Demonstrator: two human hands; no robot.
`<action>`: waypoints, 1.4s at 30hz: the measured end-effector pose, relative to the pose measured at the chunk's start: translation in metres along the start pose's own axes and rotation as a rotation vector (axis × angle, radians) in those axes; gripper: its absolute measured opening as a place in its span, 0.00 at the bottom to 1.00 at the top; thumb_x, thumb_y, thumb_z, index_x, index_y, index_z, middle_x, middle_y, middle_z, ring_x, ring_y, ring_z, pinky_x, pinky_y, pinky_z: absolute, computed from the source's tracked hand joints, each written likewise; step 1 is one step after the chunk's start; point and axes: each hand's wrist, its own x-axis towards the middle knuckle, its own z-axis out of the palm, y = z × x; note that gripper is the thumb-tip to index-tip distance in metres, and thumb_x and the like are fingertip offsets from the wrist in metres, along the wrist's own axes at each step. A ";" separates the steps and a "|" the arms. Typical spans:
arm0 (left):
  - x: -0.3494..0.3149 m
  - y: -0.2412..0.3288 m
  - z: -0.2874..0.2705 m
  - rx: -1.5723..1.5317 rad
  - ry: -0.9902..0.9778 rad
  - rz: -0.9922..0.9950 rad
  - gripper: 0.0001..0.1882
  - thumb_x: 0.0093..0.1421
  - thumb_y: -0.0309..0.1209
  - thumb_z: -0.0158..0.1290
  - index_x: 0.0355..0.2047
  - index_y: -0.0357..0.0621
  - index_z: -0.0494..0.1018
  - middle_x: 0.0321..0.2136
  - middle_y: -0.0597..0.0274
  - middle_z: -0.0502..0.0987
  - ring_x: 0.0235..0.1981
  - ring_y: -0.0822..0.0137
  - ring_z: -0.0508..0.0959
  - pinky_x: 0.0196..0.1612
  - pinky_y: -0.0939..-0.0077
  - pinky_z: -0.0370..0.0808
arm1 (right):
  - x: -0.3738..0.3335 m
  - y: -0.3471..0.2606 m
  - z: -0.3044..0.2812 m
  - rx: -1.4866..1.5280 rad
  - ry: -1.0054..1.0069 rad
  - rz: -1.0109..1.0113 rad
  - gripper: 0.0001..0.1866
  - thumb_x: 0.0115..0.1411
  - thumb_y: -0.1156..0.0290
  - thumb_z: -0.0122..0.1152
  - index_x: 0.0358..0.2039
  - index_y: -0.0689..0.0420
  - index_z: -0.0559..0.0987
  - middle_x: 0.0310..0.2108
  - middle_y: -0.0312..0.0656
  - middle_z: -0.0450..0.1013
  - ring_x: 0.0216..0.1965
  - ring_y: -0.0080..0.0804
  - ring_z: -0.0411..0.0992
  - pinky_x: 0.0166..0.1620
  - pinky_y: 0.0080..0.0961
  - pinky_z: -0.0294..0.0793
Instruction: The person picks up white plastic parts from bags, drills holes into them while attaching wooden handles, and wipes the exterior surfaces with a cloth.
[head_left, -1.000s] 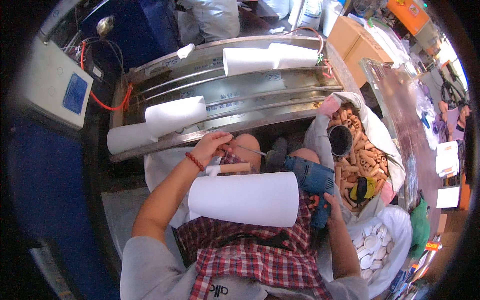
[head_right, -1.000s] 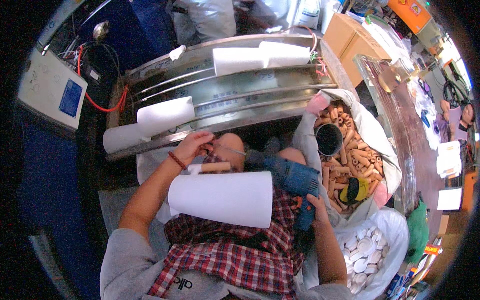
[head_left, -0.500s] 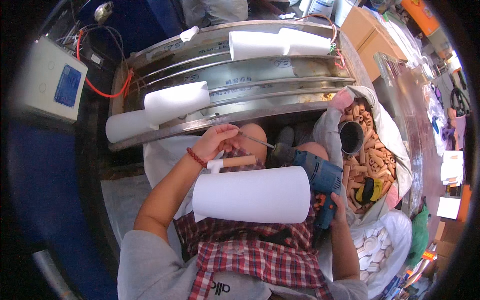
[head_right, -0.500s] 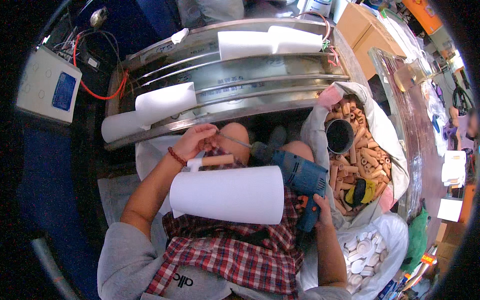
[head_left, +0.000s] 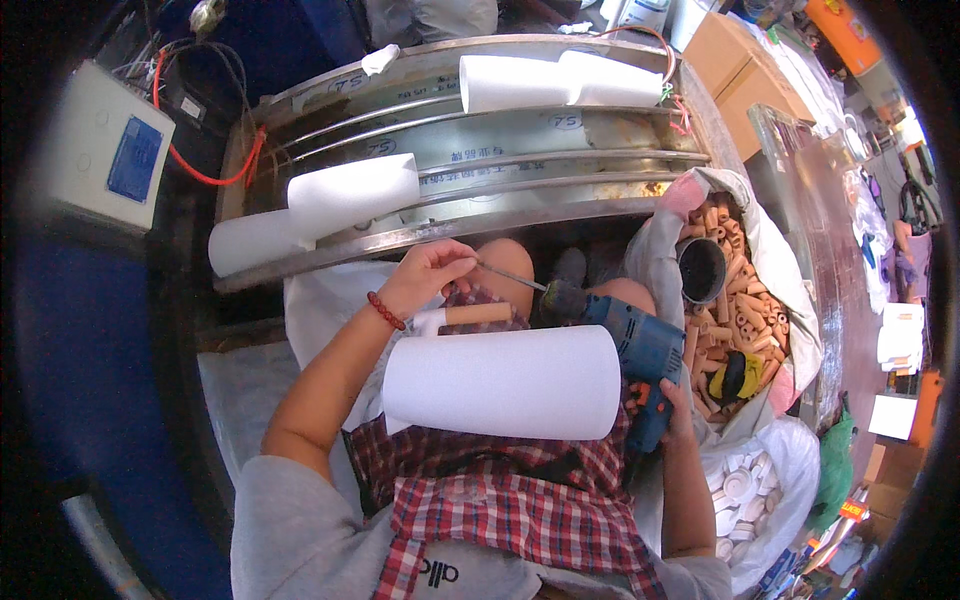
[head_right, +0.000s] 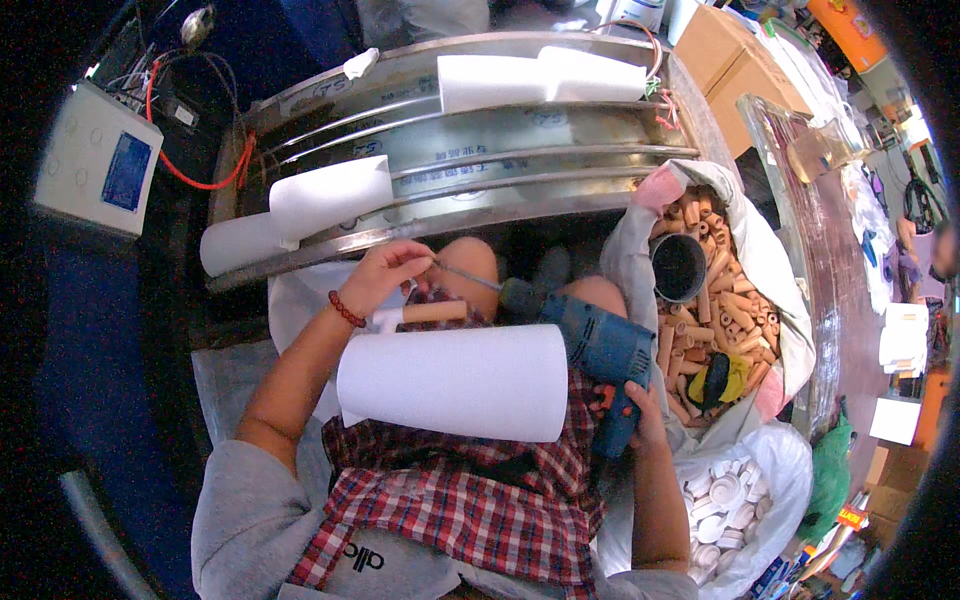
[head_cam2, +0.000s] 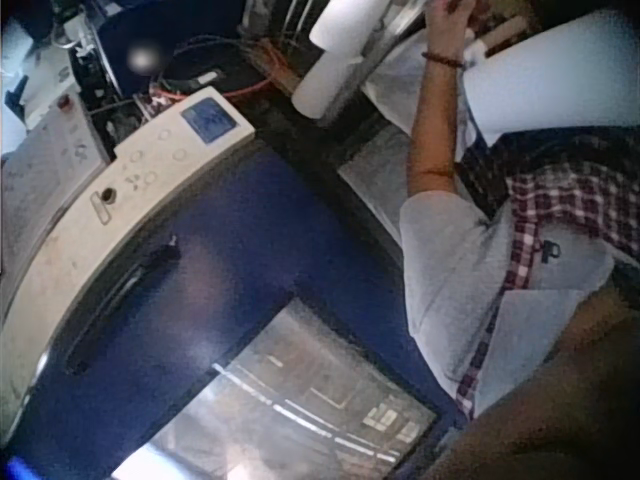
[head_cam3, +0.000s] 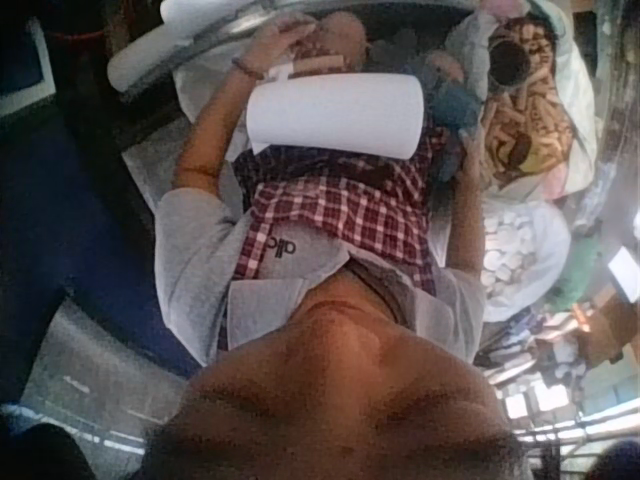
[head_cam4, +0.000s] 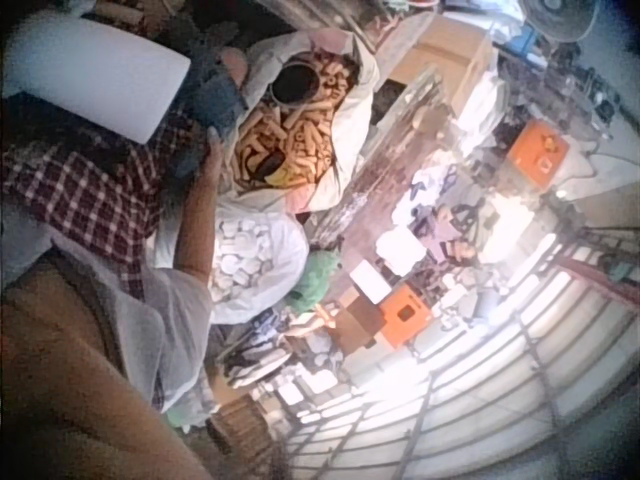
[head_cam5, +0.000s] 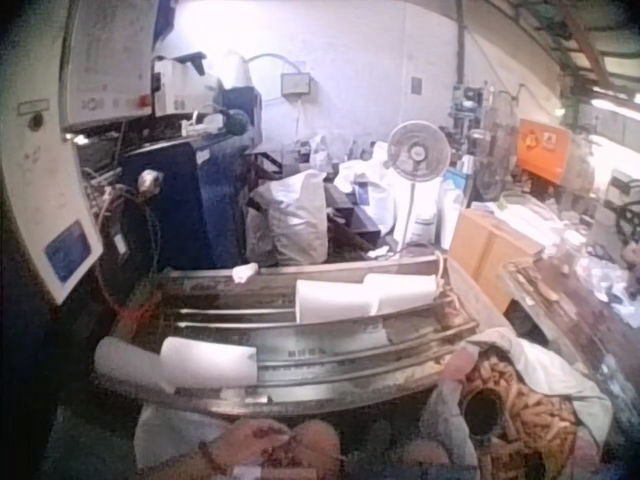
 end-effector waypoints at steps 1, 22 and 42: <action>-0.002 0.002 0.001 0.021 0.005 0.013 0.12 0.60 0.33 0.52 0.39 0.38 0.72 0.30 0.64 0.76 0.26 0.75 0.76 0.26 0.84 0.70 | 0.000 -0.001 0.003 0.010 0.003 -0.008 0.28 0.52 0.61 0.60 0.49 0.64 0.65 0.35 0.51 0.74 0.30 0.41 0.76 0.31 0.32 0.79; -0.066 0.031 -0.060 0.392 -0.251 -0.205 0.17 0.62 0.42 0.49 0.36 0.38 0.76 0.18 0.70 0.69 0.19 0.81 0.64 0.21 0.83 0.62 | 0.006 -0.013 -0.003 -0.081 -0.042 -0.042 0.37 0.45 0.58 0.65 0.51 0.66 0.63 0.37 0.52 0.72 0.31 0.39 0.76 0.31 0.33 0.80; -0.025 0.066 -0.023 0.596 -0.441 -0.165 0.17 0.59 0.43 0.51 0.32 0.40 0.78 0.19 0.63 0.73 0.20 0.76 0.69 0.23 0.79 0.66 | 0.013 -0.023 -0.004 -0.086 -0.082 0.016 0.35 0.48 0.61 0.64 0.53 0.62 0.62 0.38 0.48 0.73 0.33 0.36 0.76 0.34 0.28 0.78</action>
